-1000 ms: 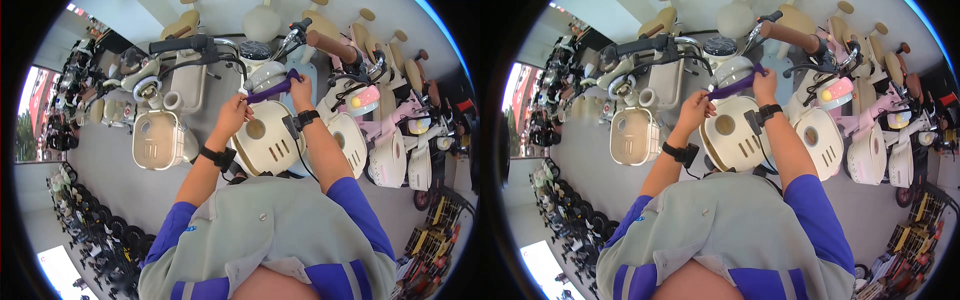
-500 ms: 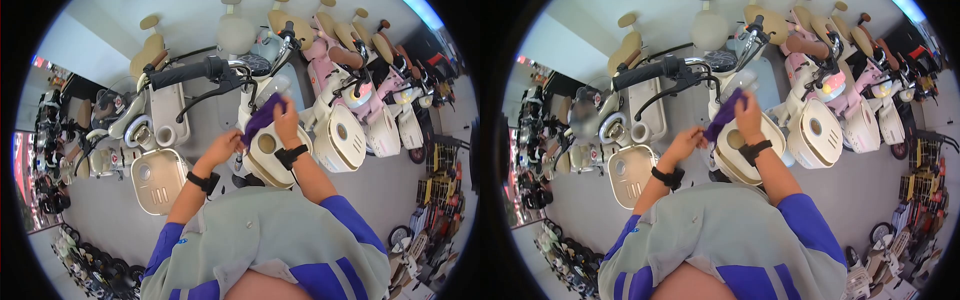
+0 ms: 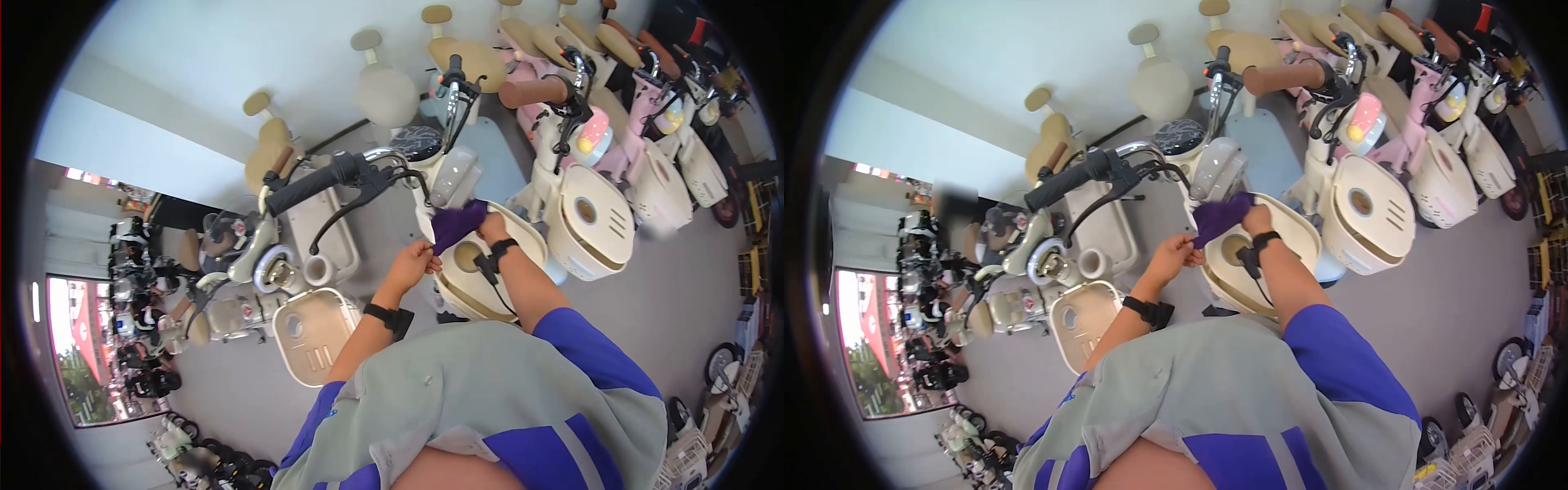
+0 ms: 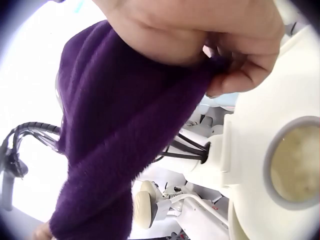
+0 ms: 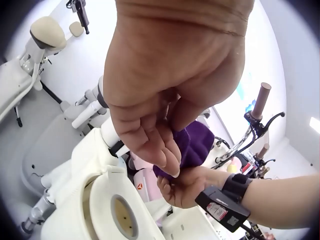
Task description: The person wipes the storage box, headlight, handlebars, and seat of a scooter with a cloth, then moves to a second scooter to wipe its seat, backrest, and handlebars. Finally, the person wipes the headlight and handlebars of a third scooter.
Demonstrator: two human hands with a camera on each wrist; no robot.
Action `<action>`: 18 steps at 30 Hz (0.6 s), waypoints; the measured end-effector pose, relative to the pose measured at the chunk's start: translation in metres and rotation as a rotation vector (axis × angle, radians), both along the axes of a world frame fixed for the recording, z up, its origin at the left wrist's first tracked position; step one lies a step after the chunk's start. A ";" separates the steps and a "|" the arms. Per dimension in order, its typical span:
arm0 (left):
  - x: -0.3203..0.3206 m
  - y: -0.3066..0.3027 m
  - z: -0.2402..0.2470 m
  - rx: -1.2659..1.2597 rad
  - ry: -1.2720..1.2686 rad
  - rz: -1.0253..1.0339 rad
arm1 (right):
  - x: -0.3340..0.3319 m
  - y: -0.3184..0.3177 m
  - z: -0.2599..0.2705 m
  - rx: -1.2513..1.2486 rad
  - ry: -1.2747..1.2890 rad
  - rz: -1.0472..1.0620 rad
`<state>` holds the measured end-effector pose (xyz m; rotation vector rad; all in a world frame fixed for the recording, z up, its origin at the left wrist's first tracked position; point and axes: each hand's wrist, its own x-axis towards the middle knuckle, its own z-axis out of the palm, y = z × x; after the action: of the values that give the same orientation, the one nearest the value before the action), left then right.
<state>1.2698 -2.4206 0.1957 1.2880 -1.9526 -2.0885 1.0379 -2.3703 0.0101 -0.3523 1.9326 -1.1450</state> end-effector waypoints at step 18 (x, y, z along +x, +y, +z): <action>0.019 0.026 0.065 -0.271 0.216 0.330 | 0.002 -0.081 0.235 -0.565 0.589 0.133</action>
<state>1.2889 -2.3943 0.2608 1.1789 -1.7214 -1.6663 1.0398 -2.4512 0.2453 -1.2168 1.9822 -1.6115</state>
